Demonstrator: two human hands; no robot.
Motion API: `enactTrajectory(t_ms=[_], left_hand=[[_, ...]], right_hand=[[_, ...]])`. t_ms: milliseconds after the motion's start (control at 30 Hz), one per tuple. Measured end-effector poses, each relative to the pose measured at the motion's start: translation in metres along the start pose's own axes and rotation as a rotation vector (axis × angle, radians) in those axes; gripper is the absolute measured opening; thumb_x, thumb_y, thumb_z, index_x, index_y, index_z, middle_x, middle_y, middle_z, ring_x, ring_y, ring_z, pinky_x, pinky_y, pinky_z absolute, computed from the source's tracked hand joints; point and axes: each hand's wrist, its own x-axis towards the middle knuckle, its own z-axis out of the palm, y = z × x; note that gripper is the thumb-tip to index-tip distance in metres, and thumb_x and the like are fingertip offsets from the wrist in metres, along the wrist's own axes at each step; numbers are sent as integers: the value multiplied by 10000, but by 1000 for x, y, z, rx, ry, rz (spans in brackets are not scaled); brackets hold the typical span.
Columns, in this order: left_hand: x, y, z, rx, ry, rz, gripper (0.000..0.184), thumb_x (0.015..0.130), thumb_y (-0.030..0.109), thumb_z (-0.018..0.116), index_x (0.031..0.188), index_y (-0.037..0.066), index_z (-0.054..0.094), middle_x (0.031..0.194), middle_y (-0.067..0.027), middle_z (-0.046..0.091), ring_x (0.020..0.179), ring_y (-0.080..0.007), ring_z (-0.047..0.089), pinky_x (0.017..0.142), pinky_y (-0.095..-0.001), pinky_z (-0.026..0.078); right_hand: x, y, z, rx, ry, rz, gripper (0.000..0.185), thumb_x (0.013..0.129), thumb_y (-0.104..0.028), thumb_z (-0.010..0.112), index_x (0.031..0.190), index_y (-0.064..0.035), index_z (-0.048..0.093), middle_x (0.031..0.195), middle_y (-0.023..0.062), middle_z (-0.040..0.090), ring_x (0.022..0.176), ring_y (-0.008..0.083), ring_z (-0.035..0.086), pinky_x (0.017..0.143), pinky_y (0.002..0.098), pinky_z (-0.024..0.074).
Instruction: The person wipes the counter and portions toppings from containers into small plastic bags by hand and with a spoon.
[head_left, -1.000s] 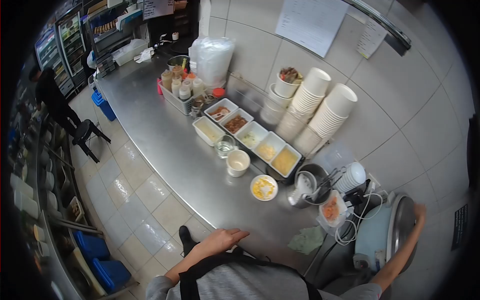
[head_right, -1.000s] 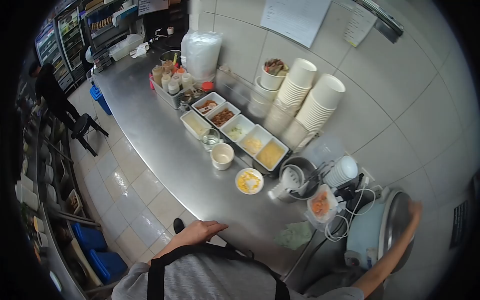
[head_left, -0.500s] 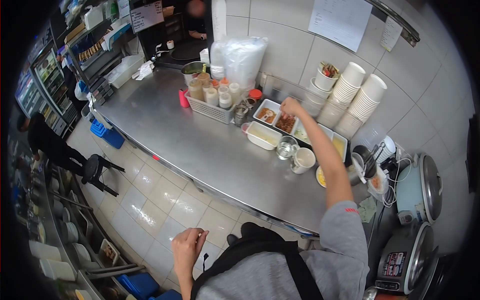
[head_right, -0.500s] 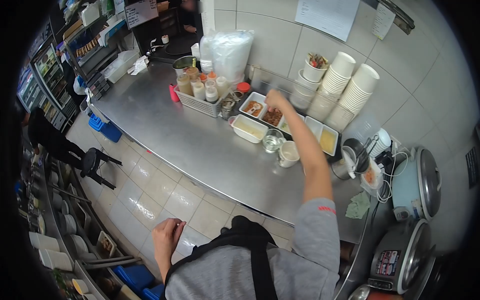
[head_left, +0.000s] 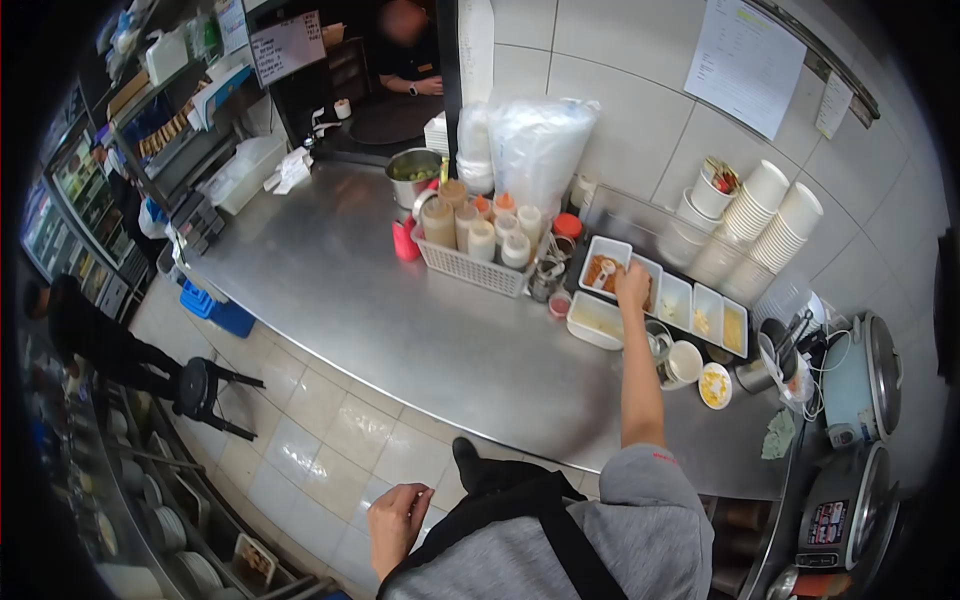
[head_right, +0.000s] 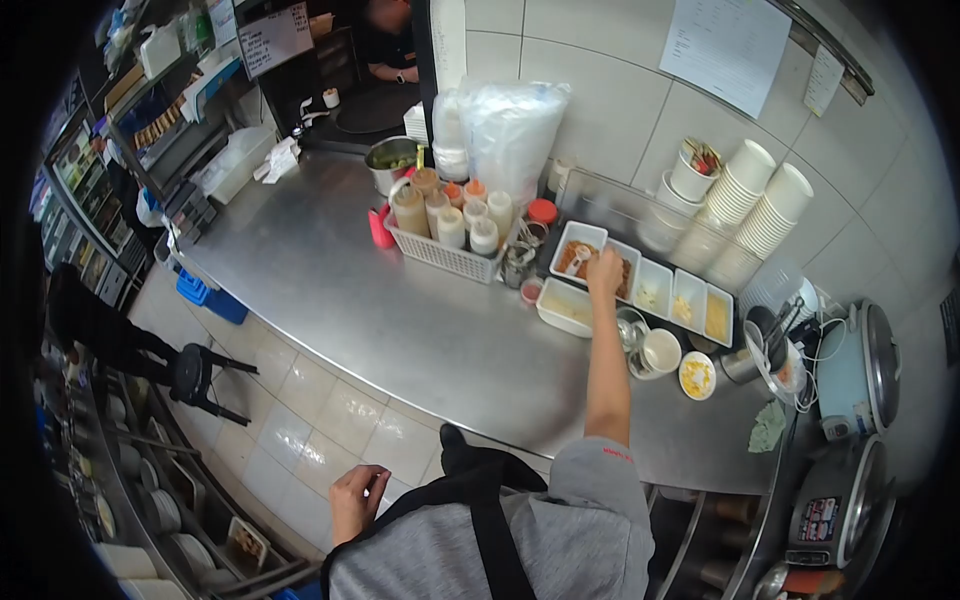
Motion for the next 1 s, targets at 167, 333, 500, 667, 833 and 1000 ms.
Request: enactTrajectory(t_ms=[167, 333, 500, 667, 833, 1000], left_hand=[[91, -17, -15, -177, -169, 156, 98, 779, 128, 672, 815, 43, 637, 713, -79, 626, 618, -251, 609, 565, -336, 475], [184, -38, -2, -794, -337, 214, 609, 935, 446, 386, 1390, 48, 318, 1465, -148, 260, 1361, -294, 229, 1098, -372, 185], [249, -49, 95, -1234, -388, -40, 794, 907, 623, 106, 1447, 51, -3, 1522, -102, -25, 1399, -218, -52, 1110, -381, -35], [270, -56, 112, -1182, -483, -140, 770, 920, 590, 67, 1440, 26, -1, 1520, -85, -13, 1394, -219, -35, 1114, -329, -30], [290, -107, 108, -1164, -553, 4, 764, 921, 589, 80, 1440, 37, -14, 1517, -97, -54, 1393, -219, -50, 1114, -343, -48], [295, -140, 103, -1136, -521, 39, 752, 925, 582, 87, 1432, 49, -73, 1511, -112, -94, 1392, -221, -77, 1112, -353, -60]], right_hand=[[16, 1, -14, 255, -17, 46, 214, 746, -113, 602, 920, 10, 625, 782, 181, 650, 759, 312, 650, 679, 399, 492], [-23, -72, -106, 425, -201, 5, 264, 750, -74, 615, 995, 24, 604, 909, 154, 659, 855, 224, 639, 769, 320, 489], [-136, -147, -82, 434, -361, 0, 445, 780, -46, 578, 1214, 33, 520, 1123, 193, 611, 1028, 260, 603, 836, 345, 481], [-191, -191, -33, 654, -394, 229, 429, 778, -57, 558, 1196, 39, 528, 1009, 207, 648, 854, 202, 655, 715, 293, 511], [-224, -225, -9, 593, -339, 246, 422, 784, -40, 531, 1203, 10, 532, 953, 203, 660, 665, 155, 645, 588, 271, 499], [-230, -259, -2, 475, -448, 329, 415, 798, -2, 490, 1211, 29, 513, 952, 176, 668, 787, 166, 657, 624, 268, 509]])
